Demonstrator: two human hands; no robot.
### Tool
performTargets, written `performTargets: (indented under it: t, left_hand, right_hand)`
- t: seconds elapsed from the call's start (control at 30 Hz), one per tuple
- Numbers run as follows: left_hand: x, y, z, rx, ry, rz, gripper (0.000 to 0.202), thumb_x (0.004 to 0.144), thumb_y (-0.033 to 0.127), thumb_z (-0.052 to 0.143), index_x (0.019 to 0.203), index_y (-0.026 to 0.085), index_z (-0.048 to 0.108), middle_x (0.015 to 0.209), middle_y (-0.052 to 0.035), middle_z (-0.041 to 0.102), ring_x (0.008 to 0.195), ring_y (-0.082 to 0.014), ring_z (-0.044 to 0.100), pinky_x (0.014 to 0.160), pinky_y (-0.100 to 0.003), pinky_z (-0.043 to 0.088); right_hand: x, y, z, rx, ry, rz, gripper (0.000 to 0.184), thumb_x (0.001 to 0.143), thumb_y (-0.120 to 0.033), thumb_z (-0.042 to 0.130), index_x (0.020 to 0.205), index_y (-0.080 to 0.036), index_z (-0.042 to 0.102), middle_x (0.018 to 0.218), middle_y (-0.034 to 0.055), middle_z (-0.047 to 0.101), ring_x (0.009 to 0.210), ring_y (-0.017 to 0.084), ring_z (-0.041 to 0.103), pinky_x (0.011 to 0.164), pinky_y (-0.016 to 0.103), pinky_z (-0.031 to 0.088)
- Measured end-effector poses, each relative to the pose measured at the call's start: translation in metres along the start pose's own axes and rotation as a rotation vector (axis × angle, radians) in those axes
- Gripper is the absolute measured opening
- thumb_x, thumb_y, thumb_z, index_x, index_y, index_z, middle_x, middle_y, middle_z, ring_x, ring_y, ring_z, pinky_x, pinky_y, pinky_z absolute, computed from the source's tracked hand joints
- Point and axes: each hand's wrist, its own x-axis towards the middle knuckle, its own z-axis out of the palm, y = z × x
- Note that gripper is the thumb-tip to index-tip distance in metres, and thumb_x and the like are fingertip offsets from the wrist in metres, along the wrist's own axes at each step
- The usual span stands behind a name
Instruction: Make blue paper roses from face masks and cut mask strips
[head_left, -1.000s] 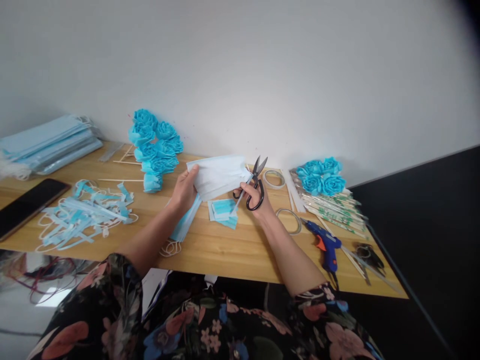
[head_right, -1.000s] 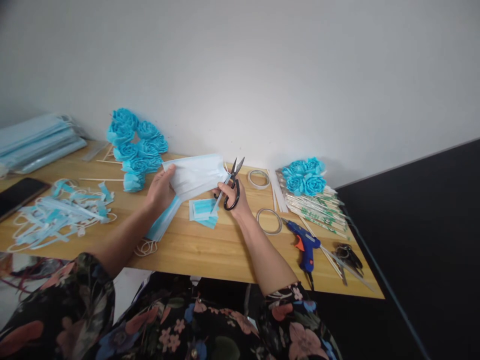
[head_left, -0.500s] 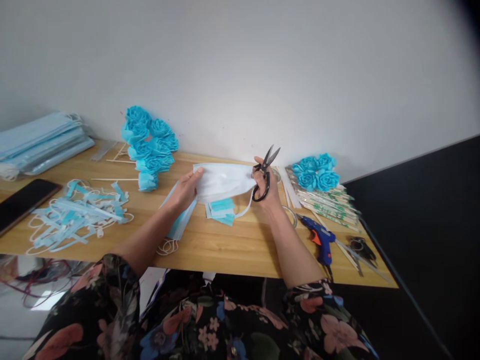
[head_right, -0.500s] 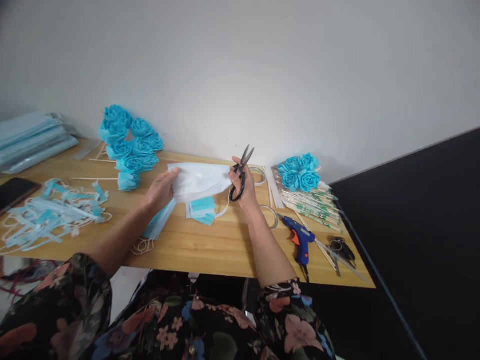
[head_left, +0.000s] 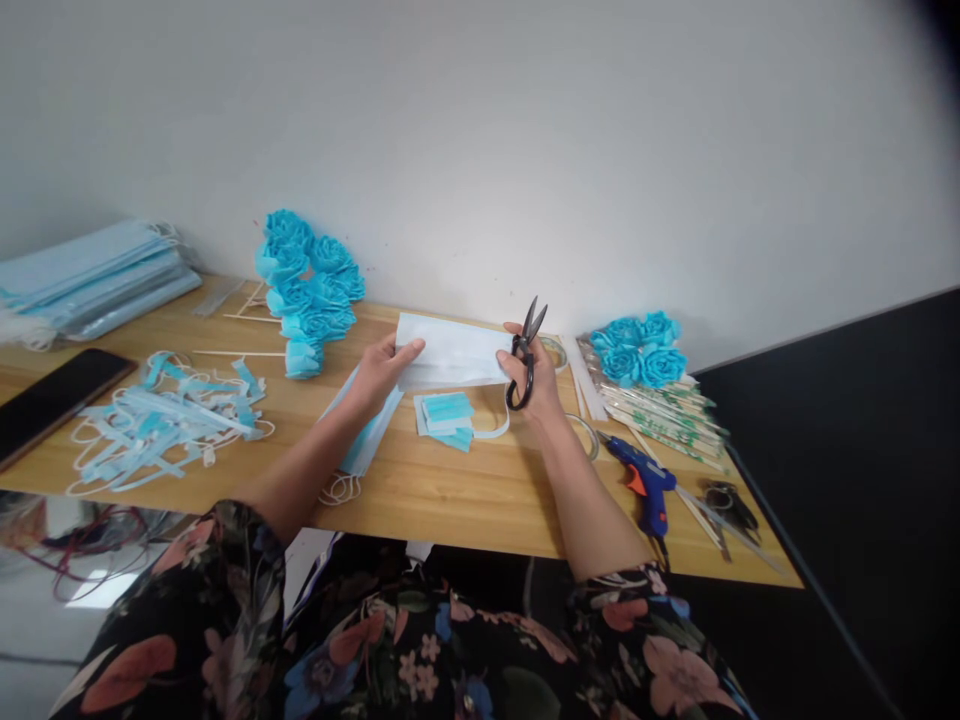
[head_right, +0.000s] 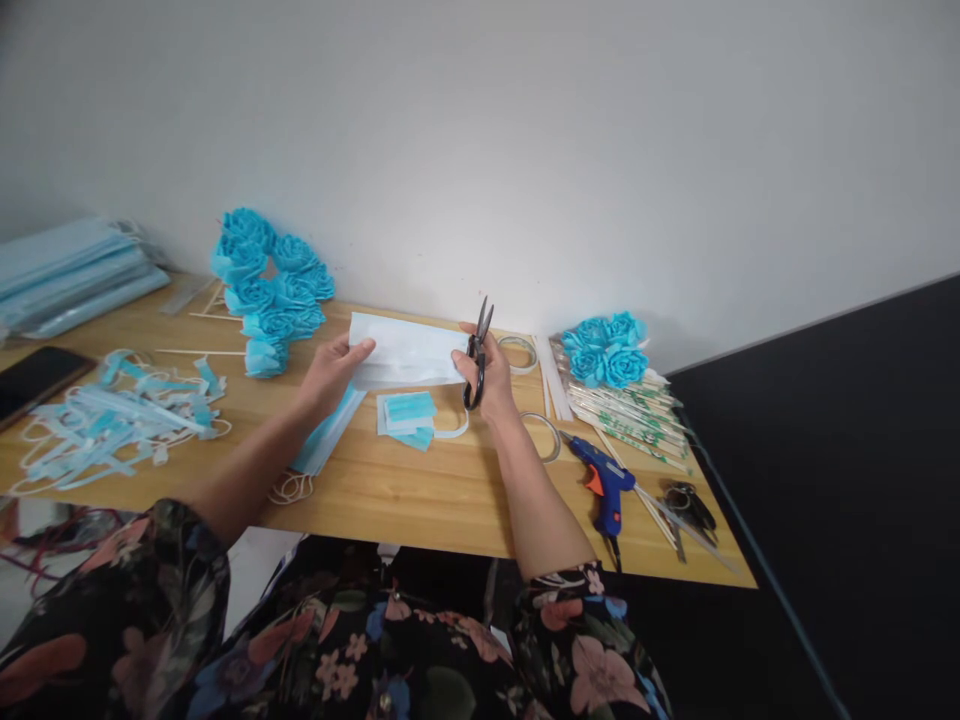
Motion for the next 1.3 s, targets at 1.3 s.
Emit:
performTargets:
  t: [1.3]
  left_hand:
    - [0.009,-0.005,-0.004,-0.027,-0.027,0.028,0.047,0.067,0.040,0.081,0.104,0.014,0.070,0.081,-0.0037,0.073,0.064,-0.0161,0.064,0.050,-0.024,0.051]
  right_hand:
    - [0.008,0.017,-0.004,0.077,0.100,-0.045,0.045,0.069,-0.031,0.078,0.112,-0.026,0.066,0.082,-0.0048,0.055,0.071,0.010,0.049,0.065,0.022,0.040]
